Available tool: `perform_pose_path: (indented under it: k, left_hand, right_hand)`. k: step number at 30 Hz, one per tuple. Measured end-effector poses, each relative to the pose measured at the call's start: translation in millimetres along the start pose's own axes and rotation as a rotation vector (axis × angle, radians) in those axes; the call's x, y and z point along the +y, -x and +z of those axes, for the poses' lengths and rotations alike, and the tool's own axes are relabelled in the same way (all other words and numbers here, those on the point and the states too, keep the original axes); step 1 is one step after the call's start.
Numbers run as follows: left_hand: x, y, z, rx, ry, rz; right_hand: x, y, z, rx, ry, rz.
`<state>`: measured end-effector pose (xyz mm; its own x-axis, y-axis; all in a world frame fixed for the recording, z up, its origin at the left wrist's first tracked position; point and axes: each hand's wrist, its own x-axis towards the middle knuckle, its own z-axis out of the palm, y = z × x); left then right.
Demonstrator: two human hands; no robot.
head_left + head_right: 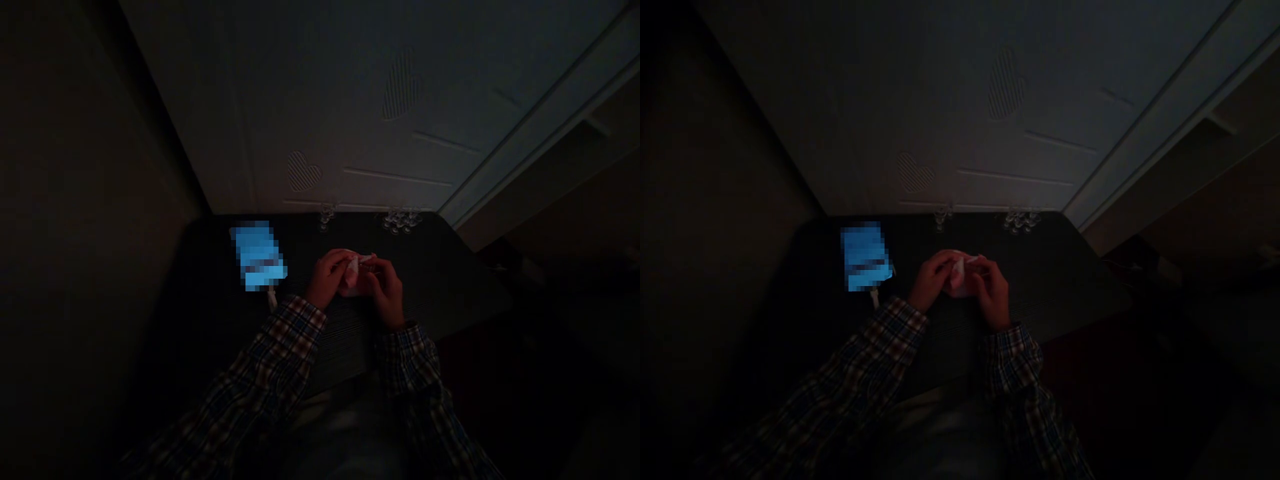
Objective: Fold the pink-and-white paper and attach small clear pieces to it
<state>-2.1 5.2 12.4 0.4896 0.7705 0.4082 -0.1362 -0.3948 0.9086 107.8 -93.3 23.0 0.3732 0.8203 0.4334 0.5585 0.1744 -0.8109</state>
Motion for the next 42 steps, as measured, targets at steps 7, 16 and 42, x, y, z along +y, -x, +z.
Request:
perform_pose_path:
  k: [7, 16, 42]
  left_hand:
    - [5.0, 1.9, 1.1, -0.038, 0.085, -0.091]
    - [5.2, 0.6, 2.4, -0.062, 0.102, -0.119]
    - [-0.7, 2.6, 3.7, 0.036, 0.084, -0.137]
  right_hand:
    - [-1.4, -1.4, -0.4, 0.058, 0.018, 0.01]
    - [-0.9, -1.8, -0.4, 0.093, 0.0, 0.047]
    - [-0.3, -2.1, -0.7, 0.07, 0.072, 0.008]
